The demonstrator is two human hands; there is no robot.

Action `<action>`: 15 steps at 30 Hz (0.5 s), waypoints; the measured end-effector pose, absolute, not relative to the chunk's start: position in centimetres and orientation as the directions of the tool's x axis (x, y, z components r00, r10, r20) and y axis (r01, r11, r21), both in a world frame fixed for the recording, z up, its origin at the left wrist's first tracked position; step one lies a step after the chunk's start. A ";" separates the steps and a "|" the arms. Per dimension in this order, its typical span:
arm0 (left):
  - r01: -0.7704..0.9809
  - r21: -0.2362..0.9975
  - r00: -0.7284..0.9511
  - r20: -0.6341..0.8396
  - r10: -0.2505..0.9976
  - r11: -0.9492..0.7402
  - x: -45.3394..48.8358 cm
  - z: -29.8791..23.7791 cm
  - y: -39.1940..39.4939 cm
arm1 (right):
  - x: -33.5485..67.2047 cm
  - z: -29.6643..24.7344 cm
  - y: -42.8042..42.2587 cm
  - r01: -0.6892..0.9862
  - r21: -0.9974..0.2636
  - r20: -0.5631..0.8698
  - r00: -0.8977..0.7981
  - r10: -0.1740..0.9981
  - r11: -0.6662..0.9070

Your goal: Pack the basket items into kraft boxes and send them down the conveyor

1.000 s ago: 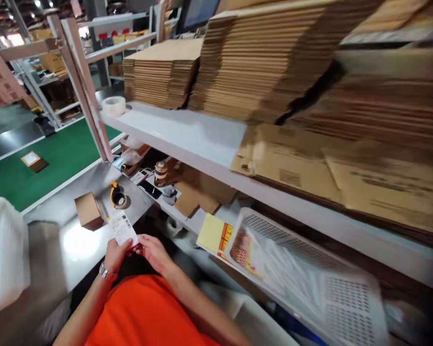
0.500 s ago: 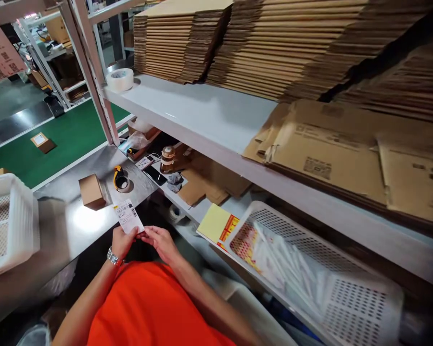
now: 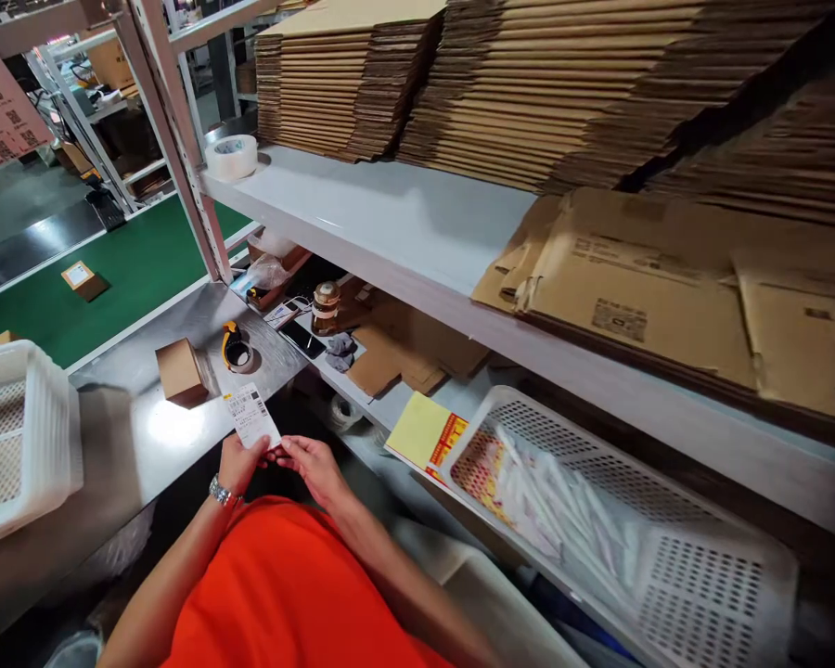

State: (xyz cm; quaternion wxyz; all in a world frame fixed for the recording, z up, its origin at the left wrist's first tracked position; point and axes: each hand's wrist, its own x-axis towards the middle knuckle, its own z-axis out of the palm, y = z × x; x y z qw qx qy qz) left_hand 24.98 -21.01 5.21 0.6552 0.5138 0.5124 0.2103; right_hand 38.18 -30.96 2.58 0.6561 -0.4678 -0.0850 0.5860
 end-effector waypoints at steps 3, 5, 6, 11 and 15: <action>0.178 0.875 0.417 -0.482 0.770 0.451 24.6 5.2 -20.2 | 37.7 2.6 -30.2 -0.696 -0.709 -0.428 0.299 0.853 -0.112; 0.137 0.862 0.437 -0.495 0.751 0.488 24.2 5.2 -19.5 | 37.2 2.7 -29.6 -0.709 -0.698 -0.419 0.284 0.862 -0.106; 0.123 0.859 0.444 -0.496 0.746 0.498 23.9 5.2 -19.1 | 37.0 2.8 -29.2 -0.714 -0.693 -0.418 0.277 0.865 -0.106; 0.083 0.859 0.435 -0.488 0.757 0.506 22.4 5.4 -17.2 | 35.7 3.2 -27.1 -0.710 -0.694 -0.407 0.256 0.877 -0.115; 0.073 0.851 0.426 -0.498 0.755 0.519 21.4 5.3 -15.8 | 34.8 3.5 -25.6 -0.696 -0.708 -0.399 0.251 0.882 -0.122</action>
